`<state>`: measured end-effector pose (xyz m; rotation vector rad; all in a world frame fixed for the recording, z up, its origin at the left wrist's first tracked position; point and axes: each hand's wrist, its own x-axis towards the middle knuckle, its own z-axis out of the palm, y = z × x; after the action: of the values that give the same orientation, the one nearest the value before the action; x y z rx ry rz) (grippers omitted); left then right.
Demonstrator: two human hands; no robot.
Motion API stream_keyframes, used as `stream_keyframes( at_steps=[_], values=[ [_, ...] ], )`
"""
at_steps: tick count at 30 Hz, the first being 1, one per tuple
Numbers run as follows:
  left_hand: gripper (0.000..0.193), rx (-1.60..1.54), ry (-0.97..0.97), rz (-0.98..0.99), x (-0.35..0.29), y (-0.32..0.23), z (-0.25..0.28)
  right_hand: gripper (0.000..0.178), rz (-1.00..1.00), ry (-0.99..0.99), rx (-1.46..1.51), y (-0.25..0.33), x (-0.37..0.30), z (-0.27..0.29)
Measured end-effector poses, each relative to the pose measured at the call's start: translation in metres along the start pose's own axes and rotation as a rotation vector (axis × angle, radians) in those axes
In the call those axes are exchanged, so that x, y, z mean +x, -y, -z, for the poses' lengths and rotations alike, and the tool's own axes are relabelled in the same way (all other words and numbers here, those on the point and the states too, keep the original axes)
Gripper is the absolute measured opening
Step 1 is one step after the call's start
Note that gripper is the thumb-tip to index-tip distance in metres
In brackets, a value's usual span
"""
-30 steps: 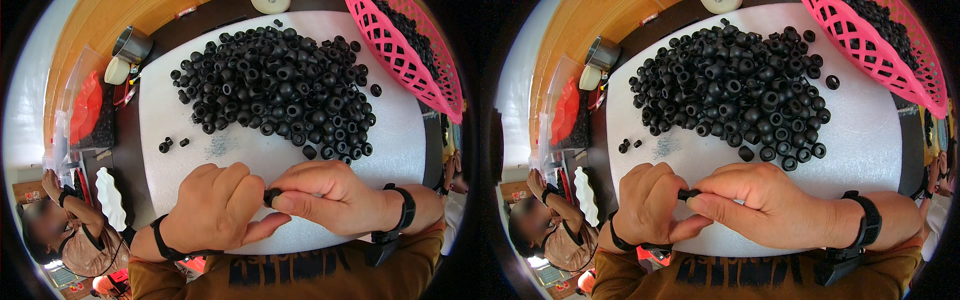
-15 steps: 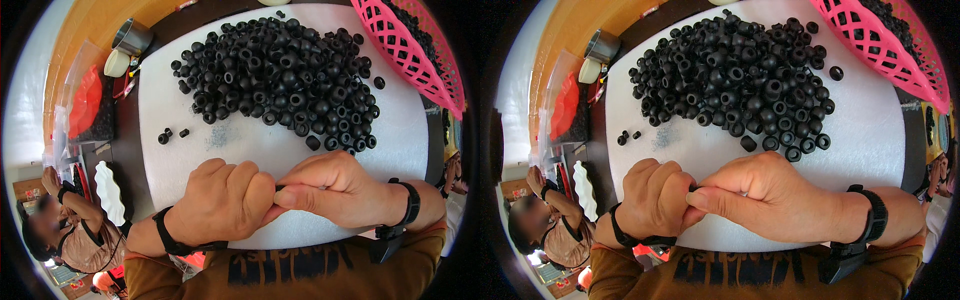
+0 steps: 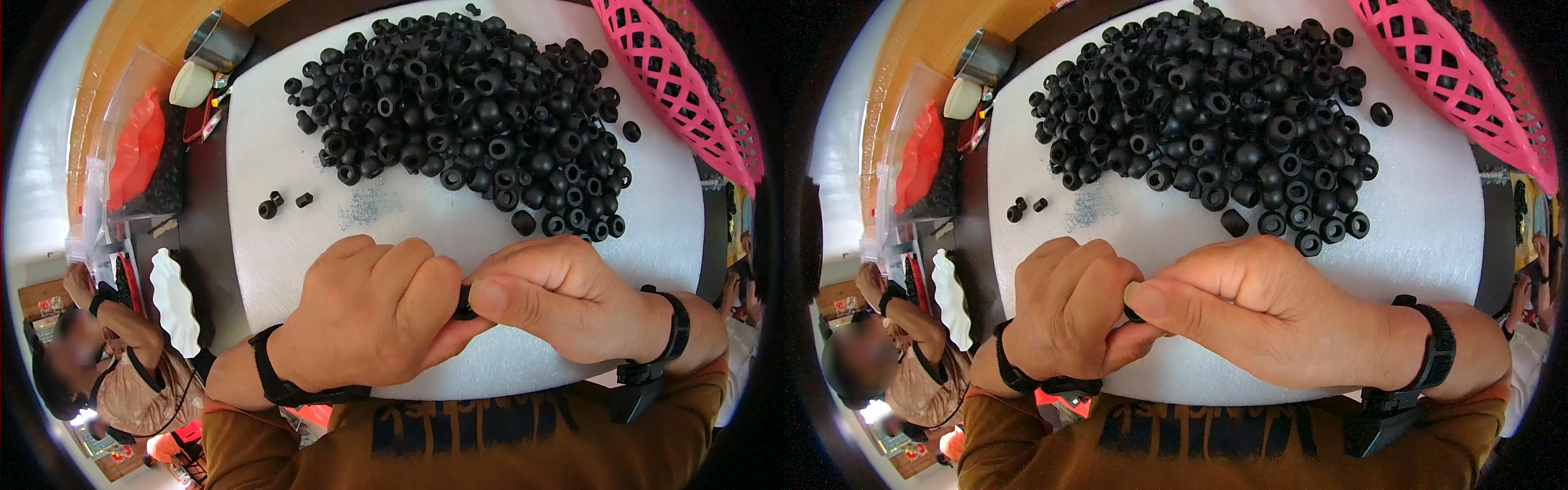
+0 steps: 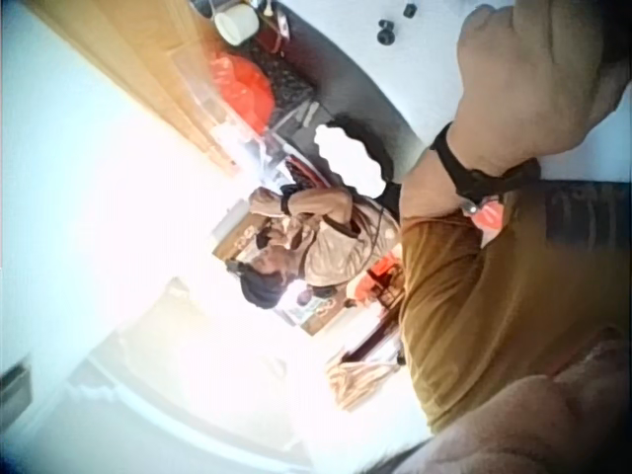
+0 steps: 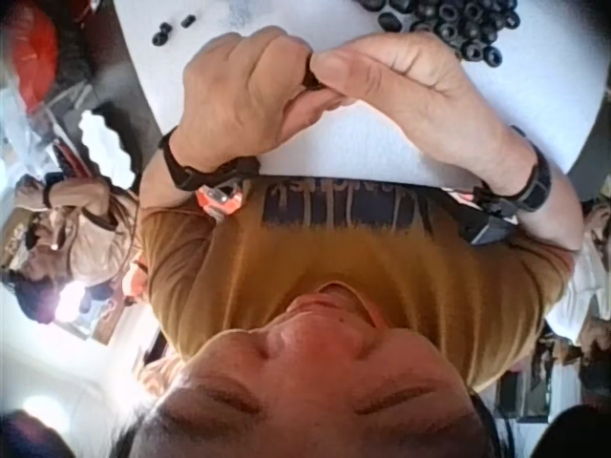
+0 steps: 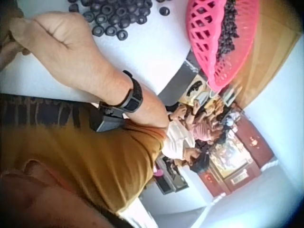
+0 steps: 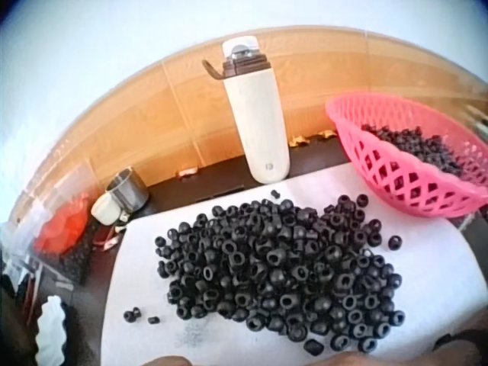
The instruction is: Assembling small black plastic components by hand on a white workstation surface.
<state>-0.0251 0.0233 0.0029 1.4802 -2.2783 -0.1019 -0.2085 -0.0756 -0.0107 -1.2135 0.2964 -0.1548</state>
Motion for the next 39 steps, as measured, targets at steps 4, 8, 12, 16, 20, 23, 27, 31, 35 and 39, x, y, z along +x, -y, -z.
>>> stream_keyframes(
  at_steps=[4,8,12,16,20,23,27,31,35,39],
  values=[
    [0.034,-0.064,0.03,0.015,-0.002,0.001,-0.002,0.025,-0.048,0.032,0.019,-0.001,-0.002,0.003],
    [0.033,-0.047,0.061,-0.011,-0.001,0.001,0.0,0.036,0.059,0.003,-0.002,-0.003,-0.001,-0.001],
    [0.032,-0.067,0.006,-0.002,0.004,0.003,-0.001,0.037,0.035,0.005,0.049,-0.004,0.001,0.0],
    [0.032,-0.034,0.009,-0.019,0.005,0.002,0.001,0.039,-0.005,0.009,0.148,-0.003,0.0,-0.001],
    [0.029,0.027,0.029,-0.03,0.007,-0.005,0.003,0.041,-0.025,-0.003,0.138,-0.004,-0.004,0.0],
    [0.023,-0.043,0.091,0.079,0.005,-0.007,0.005,0.041,0.03,-0.019,0.151,-0.012,-0.001,0.0],
    [0.016,-0.282,0.107,0.232,0.011,-0.024,0.027,0.04,0.002,0.066,0.266,-0.006,-0.001,-0.002],
    [0.019,-0.479,0.132,0.462,0.012,-0.026,0.042,0.041,0.037,0.122,0.191,-0.003,-0.007,0.0],
    [0.028,-0.657,0.112,0.672,0.007,-0.035,0.045,0.045,0.216,0.071,0.053,0.0,-0.008,-0.006],
    [0.033,-0.689,0.035,0.763,0.014,-0.045,0.051,0.043,0.164,0.126,0.136,0.007,-0.01,0.0]
  ],
)
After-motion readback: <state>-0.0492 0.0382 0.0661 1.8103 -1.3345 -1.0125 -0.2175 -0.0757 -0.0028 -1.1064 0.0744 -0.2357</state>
